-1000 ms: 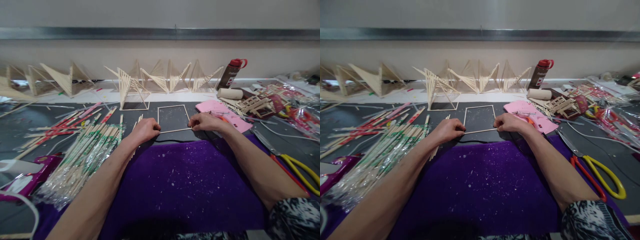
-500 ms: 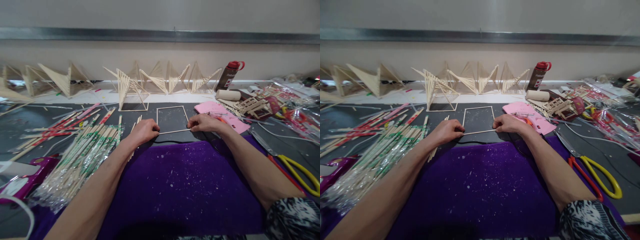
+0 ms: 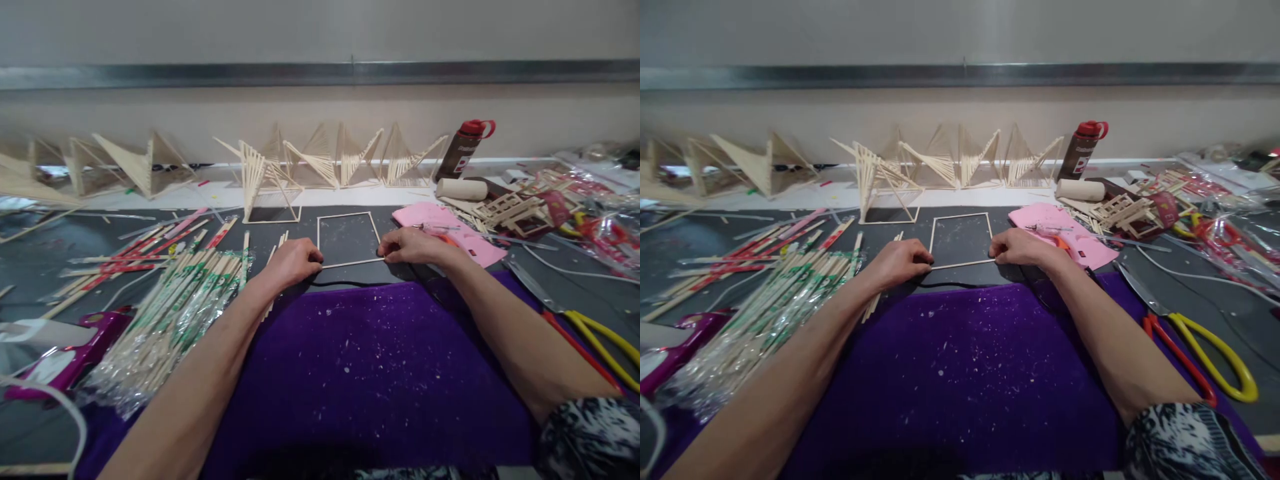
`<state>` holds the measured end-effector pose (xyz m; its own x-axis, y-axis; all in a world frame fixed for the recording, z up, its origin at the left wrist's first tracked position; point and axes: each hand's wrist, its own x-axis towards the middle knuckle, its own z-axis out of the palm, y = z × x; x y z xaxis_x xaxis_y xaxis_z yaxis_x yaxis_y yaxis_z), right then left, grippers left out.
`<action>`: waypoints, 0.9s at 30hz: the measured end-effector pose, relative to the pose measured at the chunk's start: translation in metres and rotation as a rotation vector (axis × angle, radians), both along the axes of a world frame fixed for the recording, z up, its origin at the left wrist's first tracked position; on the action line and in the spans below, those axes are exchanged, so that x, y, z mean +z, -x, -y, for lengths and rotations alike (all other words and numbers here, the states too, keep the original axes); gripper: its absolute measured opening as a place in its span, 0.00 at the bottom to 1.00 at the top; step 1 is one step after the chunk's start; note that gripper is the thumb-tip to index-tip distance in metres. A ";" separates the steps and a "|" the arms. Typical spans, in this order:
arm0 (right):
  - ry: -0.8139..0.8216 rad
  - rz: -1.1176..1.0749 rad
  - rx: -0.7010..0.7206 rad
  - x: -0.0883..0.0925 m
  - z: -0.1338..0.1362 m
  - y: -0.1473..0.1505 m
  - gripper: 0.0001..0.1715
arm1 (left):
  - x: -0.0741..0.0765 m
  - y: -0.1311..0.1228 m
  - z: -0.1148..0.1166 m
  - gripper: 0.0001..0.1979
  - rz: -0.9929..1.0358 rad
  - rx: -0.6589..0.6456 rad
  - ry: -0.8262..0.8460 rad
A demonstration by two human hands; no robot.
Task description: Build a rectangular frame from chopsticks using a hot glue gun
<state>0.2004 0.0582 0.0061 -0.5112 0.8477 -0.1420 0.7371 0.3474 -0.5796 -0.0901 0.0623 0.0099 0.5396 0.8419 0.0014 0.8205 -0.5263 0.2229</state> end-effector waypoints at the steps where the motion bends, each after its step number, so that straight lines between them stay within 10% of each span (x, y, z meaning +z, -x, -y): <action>1: 0.015 -0.010 0.007 0.001 0.000 -0.001 0.10 | 0.000 0.000 0.000 0.12 0.002 0.001 -0.001; 11: -0.116 -0.328 -0.379 0.045 0.007 -0.044 0.08 | 0.000 0.003 -0.003 0.13 0.017 -0.009 0.013; 18: -0.282 0.290 -0.652 0.051 0.007 -0.089 0.15 | 0.002 0.001 -0.002 0.13 0.000 -0.025 -0.004; 27: 0.040 0.572 -0.611 0.039 0.013 -0.106 0.21 | 0.004 -0.001 0.001 0.12 -0.003 -0.001 -0.016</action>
